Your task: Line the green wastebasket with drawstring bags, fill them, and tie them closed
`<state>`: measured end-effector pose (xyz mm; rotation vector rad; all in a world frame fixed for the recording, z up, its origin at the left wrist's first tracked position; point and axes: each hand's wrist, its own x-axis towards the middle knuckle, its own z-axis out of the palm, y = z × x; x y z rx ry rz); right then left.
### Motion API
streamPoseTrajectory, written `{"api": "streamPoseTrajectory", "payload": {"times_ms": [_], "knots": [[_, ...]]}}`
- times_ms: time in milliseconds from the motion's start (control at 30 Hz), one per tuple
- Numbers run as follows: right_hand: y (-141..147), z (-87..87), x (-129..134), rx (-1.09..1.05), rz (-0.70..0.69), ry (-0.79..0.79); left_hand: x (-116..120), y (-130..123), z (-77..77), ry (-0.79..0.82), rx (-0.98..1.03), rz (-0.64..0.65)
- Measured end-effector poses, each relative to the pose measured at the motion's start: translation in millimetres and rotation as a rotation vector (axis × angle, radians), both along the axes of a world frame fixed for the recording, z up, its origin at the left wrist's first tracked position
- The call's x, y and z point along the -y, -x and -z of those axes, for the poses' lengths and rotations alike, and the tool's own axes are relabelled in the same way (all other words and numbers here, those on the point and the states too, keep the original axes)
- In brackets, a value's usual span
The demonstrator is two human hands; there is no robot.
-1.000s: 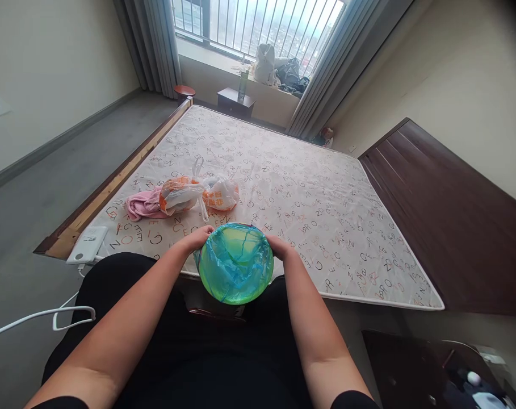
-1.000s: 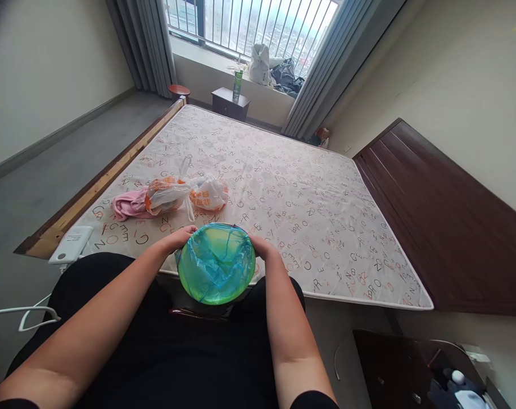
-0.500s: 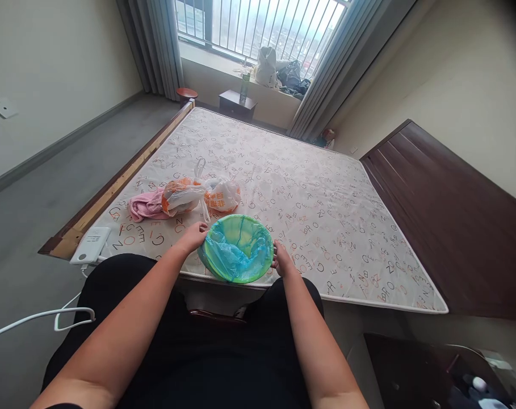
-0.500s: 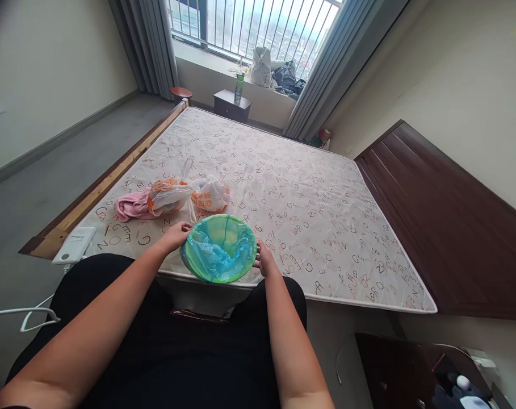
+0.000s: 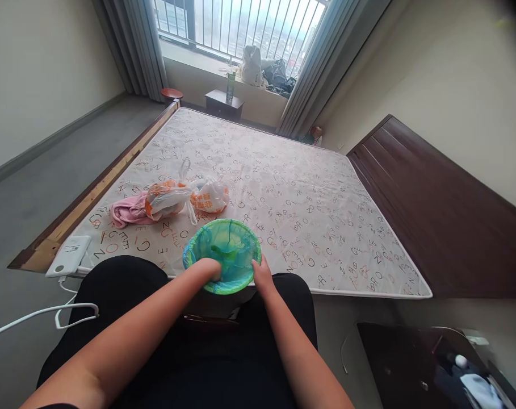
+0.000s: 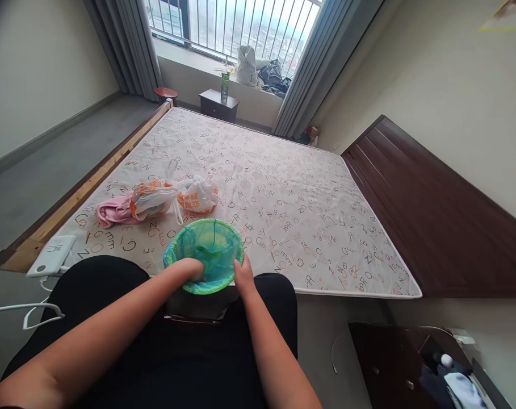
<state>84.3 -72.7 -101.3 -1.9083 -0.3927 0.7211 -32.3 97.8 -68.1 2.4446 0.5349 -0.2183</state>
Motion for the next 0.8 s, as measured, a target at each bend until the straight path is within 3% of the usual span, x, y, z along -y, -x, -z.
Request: {"api": "streamPoseTrajectory", "payload": {"times_ms": [133, 233, 300, 367, 433, 500, 567, 667, 733, 800], "knots": [[-4.3, -0.7, 0.7, -0.047, 0.049, -0.018, -28.8, 10.6, -28.9, 0.024, 0.093, 0.025], [-14.2, 2.7, 1.5, -0.081, 0.089, -0.081, -47.5, 22.6, -47.8, -0.099, 0.346, -0.213], [-23.9, 3.8, 2.0, -0.09, 0.106, -0.117, -56.6, 31.1, -45.9, -0.169, 0.436, -0.452], [-35.8, 0.0, 1.9, -0.068, 0.095, -0.087, -62.3, 38.4, -34.2, -0.095, 0.345, -0.644], [-48.8, -11.4, -1.1, 0.038, 0.105, 0.006, -64.5, 43.4, -20.5, 0.124, 0.156, -0.711], [-61.0, -30.9, -11.5, 0.242, 0.17, 0.084, -64.0, 46.0, -12.1, 0.317, 0.029, -0.646], [-70.6, -55.2, -34.7, 0.478, 0.22, 0.092, -62.3, 46.9, -11.1, 0.355, 0.014, -0.532], [-77.6, -87.8, -100.3, 0.675, 0.093, 0.026, -61.0, 46.4, -16.4, 0.269, 0.033, -0.412], [-76.9, -98.5, -160.4, 0.66, -0.051, -0.011, -62.0, 45.9, -18.5, 0.265, 0.011, -0.383], [-71.7, -97.4, -223.2, 0.433, -0.248, 0.052, -63.8, 45.8, -17.9, 0.293, -0.01, -0.376]]}}
